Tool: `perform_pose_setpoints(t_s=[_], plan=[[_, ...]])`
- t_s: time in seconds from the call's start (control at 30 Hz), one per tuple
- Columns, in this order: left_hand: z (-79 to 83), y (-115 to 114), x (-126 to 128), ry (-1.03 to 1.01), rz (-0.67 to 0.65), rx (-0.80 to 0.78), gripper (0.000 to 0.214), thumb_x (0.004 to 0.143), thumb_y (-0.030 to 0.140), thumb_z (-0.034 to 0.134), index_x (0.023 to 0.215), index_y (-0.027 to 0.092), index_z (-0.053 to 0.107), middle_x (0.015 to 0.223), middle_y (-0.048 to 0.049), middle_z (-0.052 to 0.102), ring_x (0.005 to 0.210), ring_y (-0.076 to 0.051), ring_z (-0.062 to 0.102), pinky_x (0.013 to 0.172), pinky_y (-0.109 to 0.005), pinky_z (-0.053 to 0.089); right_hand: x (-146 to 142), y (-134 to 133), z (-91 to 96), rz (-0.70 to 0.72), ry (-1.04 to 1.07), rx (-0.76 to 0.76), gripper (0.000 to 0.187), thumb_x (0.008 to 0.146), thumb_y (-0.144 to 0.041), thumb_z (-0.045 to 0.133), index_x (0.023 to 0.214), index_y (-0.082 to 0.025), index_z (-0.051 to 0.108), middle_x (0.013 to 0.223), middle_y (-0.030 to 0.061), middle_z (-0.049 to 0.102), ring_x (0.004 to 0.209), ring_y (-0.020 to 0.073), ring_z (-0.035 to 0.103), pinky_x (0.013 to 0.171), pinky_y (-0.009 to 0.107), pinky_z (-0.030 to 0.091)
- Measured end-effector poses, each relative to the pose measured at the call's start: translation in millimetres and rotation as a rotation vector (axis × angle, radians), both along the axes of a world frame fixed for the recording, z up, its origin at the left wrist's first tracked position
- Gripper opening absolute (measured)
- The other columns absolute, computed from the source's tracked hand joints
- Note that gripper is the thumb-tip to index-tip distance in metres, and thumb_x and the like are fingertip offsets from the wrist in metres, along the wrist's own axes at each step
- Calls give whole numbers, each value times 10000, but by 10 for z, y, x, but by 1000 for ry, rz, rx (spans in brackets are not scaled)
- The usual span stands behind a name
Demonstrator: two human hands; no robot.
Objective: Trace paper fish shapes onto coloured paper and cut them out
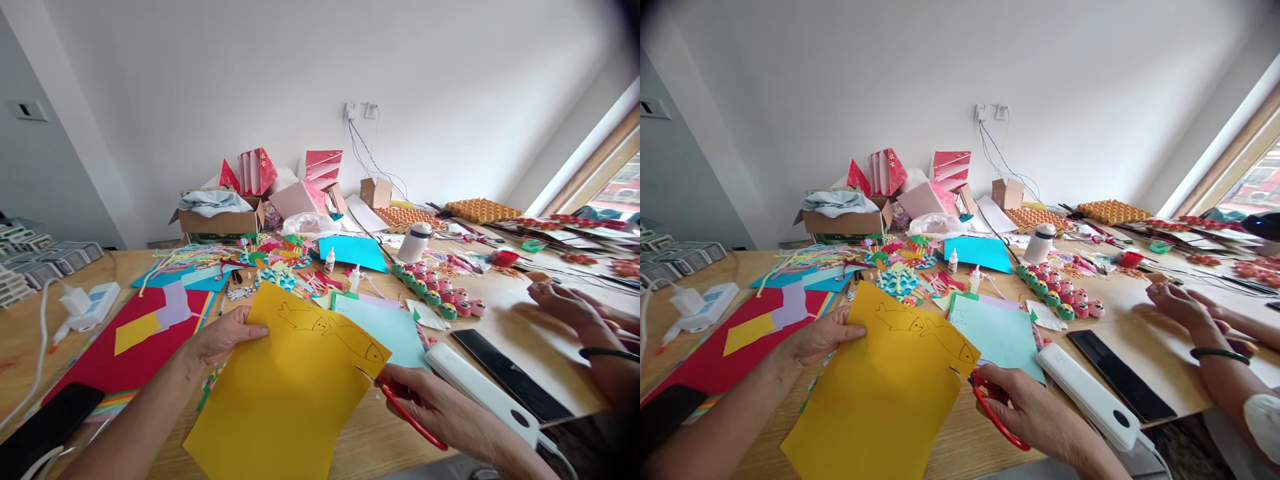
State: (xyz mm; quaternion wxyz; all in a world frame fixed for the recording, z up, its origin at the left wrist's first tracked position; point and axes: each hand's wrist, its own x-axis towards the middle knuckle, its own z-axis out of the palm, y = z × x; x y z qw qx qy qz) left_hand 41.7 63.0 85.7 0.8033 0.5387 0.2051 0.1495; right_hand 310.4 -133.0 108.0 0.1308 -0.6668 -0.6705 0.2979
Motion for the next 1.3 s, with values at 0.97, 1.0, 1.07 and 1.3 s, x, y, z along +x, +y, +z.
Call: perform_pose_setpoints(t_s=[0.97,1.0,1.07,1.3], plan=[[40,-48,14,-16,-29,9,386,681,238,705,1047,149,620,1036,-128,647,900,-260,628,797,-354,482,98,-55,-51,16,-43,33,239,871,-309,381,694,-178,475,602,-39,485,538,76,383,481,190,284],[44,-52,17,-18,-27,13,401,678,240,708,1058,153,614,1042,-129,644,909,-264,624,801,-358,480,84,-53,-39,19,-48,38,232,870,-303,377,691,-182,461,597,-43,470,537,76,376,480,190,280],[49,-58,22,-16,-29,18,417,676,244,711,1071,158,607,1039,-128,645,909,-266,624,792,-353,483,61,-47,-18,27,-58,49,213,862,-291,378,687,-186,440,602,-43,457,544,78,367,486,191,278],[43,-57,31,-16,-37,22,400,675,249,711,1053,160,618,1018,-124,654,888,-262,632,775,-339,488,44,-31,28,57,-75,61,167,829,-229,383,679,-190,444,607,-40,440,546,83,339,490,193,265]])
